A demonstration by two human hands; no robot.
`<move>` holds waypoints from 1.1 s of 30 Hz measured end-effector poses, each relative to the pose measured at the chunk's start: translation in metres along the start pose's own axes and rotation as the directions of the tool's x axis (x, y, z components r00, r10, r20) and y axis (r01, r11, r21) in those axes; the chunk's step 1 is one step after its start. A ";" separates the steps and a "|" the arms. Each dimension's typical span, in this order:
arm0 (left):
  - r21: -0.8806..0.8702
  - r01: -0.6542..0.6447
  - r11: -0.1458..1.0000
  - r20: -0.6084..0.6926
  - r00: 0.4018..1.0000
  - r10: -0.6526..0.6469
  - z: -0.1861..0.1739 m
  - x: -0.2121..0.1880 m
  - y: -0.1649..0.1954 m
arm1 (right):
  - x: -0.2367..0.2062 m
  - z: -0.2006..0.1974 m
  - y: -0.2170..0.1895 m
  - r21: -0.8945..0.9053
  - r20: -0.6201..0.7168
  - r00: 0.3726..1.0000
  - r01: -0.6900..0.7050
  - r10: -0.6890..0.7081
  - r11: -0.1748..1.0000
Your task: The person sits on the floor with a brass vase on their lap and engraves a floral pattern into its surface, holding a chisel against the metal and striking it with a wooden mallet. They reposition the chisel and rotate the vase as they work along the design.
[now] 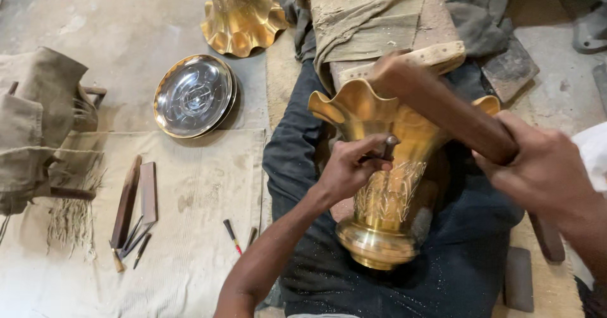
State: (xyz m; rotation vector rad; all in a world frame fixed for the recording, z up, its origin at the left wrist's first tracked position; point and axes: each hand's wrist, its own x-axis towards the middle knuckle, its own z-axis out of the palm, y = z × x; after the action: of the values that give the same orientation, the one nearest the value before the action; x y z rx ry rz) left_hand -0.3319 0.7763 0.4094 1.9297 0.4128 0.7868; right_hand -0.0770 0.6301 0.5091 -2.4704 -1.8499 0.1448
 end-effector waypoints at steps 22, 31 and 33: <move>0.061 -0.071 0.996 -0.079 0.994 0.075 0.007 -0.011 0.023 | -0.027 -0.021 0.011 -0.066 -0.128 0.979 0.151 -0.159 0.986; -0.018 -0.054 0.998 -0.059 0.997 0.053 0.006 -0.013 0.017 | -0.028 -0.017 0.007 0.037 -0.142 0.983 0.125 -0.119 0.991; 0.033 -0.031 0.999 -0.065 0.997 0.033 0.006 -0.014 0.015 | -0.028 -0.018 0.003 -0.002 -0.103 0.991 0.086 -0.086 0.996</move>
State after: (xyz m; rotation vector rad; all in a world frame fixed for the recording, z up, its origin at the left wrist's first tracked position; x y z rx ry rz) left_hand -0.3390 0.7569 0.4161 1.9480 0.4377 0.8709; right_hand -0.0804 0.6029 0.5279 -2.3440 -1.9077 0.0157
